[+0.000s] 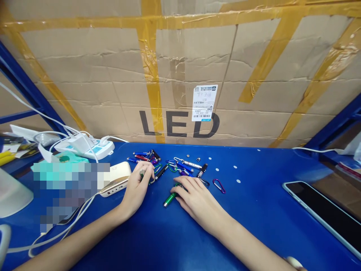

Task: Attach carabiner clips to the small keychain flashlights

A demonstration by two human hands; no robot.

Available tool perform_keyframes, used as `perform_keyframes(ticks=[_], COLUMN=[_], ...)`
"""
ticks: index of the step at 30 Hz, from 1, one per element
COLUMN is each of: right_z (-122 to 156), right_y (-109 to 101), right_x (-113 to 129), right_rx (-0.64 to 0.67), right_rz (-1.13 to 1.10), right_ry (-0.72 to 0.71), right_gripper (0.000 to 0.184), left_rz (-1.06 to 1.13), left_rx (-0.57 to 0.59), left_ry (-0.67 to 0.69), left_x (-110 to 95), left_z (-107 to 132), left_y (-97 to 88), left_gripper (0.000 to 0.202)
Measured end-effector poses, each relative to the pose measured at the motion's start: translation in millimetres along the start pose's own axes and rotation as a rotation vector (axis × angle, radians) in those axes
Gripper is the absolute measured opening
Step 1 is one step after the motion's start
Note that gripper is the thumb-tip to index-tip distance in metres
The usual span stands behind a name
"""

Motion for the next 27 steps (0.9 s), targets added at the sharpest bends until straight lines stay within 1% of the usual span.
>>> perform_keyframes(ticks=[4,6,8,11,13,16,21,27], right_z=[0.2,0.0,-0.4,-0.8,-1.1,-2.0,-2.9,-2.5], right_y=[1.3,2.7,3.7,3.2,2.2,0.4,-2.6,-2.5], right_x=[-2.1,-1.9,-0.6,1.5,3.0,4.5,6.0,4.7], right_rx=[0.014,0.029,0.036,0.027,0.026,0.027,0.013,0.014], right_rz=[-0.056,-0.081,-0.085,-0.066,-0.054,-0.044,-0.051,-0.072], right_ry=[0.037,0.029,0.002,-0.035,-0.052,-0.054,-0.052,-0.063], right_gripper=[0.015,0.015,0.017,0.021,0.024,0.026,0.024,0.022], left_rz=[0.011,-0.005,-0.057,-0.188,-0.263,-0.347,-0.437,-0.481], left_rx=[-0.002,-0.006,-0.04,-0.124,-0.149,-0.107,-0.016,-0.002], left_ry=[-0.045,-0.052,-0.042,-0.011,0.007,0.023,0.024,-0.013], left_x=[2.3,3.3,4.7,7.3,9.4,12.8,16.9,14.2], left_z=[0.3,0.2,-0.7,-2.3,-2.8,-2.3,-0.6,-0.4], left_y=[0.7,0.6,-0.7,-2.8,-1.9,3.3,10.1,9.2], left_gripper=[0.031,0.029,0.027,0.022,0.02,0.02,0.021,0.027])
Point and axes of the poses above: each hand's wrist, its own z-axis away from the middle knuckle, its own y-axis out of the palm, x = y × z, the point moved 6 cm from there along -z, towards the middle knuckle, and after that the axes turned 15 degrees about -z, right-handed, at the moved point
